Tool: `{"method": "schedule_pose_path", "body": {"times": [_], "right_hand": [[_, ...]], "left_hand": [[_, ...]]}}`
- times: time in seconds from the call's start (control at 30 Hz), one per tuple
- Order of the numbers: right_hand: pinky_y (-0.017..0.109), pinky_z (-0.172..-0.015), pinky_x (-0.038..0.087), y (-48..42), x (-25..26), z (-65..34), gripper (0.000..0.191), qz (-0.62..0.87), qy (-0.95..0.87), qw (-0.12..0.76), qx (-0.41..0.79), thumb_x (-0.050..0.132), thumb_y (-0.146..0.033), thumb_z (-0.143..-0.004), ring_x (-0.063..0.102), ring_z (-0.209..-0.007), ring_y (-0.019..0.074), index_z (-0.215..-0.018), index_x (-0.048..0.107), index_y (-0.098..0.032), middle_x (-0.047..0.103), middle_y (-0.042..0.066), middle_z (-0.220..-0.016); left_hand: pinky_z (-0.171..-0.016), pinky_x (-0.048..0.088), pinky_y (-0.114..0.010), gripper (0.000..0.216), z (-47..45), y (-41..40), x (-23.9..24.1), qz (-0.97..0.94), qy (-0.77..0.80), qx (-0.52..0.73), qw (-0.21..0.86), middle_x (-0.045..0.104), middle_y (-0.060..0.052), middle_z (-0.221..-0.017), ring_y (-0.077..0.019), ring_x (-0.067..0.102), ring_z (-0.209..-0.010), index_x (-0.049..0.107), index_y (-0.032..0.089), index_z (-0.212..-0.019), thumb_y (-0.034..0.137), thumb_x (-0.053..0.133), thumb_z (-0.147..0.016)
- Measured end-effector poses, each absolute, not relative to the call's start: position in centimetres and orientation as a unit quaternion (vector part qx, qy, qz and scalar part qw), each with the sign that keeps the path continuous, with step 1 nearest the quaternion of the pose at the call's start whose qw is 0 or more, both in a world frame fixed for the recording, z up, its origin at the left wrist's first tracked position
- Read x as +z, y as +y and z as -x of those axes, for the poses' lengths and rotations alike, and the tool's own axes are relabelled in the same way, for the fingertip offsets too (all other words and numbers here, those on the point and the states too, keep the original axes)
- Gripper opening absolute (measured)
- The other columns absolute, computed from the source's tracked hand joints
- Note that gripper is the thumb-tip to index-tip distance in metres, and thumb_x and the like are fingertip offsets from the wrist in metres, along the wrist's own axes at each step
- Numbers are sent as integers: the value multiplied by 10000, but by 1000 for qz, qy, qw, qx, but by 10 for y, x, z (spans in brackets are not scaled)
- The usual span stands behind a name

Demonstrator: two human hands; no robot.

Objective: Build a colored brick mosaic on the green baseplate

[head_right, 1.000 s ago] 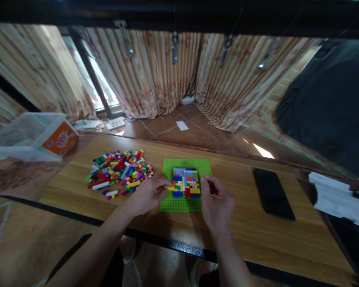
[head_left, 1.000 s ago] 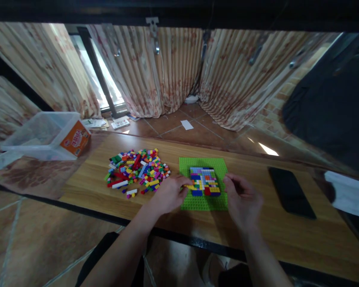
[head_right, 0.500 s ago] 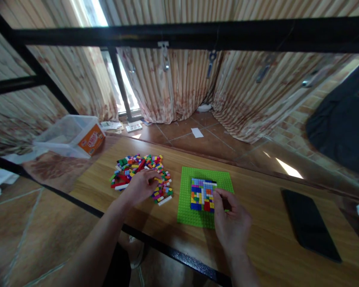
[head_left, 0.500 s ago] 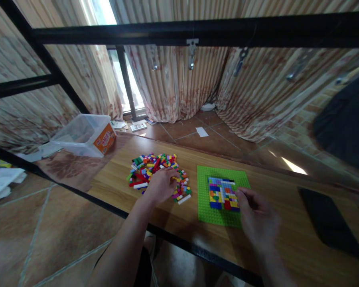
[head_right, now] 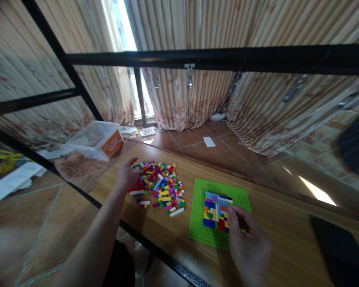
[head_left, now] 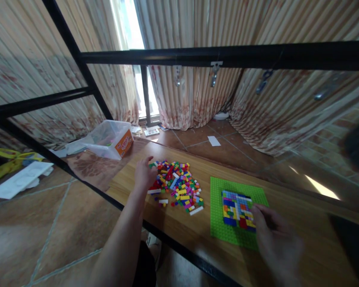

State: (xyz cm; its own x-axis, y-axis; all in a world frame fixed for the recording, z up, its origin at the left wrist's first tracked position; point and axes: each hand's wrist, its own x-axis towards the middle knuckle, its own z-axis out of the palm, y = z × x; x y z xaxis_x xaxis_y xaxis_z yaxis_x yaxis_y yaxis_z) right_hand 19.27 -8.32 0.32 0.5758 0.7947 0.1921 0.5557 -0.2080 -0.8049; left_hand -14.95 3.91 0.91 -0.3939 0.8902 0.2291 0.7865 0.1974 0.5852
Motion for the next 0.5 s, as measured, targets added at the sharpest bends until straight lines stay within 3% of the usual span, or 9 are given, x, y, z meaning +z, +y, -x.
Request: {"method": "schedule_pose_path", "body": {"times": [0.17,0.5], "right_hand": [[362,-655,528,-82,3,-190,329,763,-440,453,139,636,-512,-770,708,-746,278,-848,754,-215,771,78,-835],[375,-707,536,-82,-3,-188,368,733,-467,479,120,627,-511,-800,708,-749,266,-883,753,-175,765,98,-851]], "left_hand": [[-962,477,-312,579,173,47,-5,-568,770,268,113,689,-131,-1236,-226,647,-1122,587,151,-1314,124,576,-736],[-944,468,-318,445,164,47,-2,-596,762,227,115,735,-87,-1129,-221,654,-1045,674,194,-1207,214,588,-771]]}}
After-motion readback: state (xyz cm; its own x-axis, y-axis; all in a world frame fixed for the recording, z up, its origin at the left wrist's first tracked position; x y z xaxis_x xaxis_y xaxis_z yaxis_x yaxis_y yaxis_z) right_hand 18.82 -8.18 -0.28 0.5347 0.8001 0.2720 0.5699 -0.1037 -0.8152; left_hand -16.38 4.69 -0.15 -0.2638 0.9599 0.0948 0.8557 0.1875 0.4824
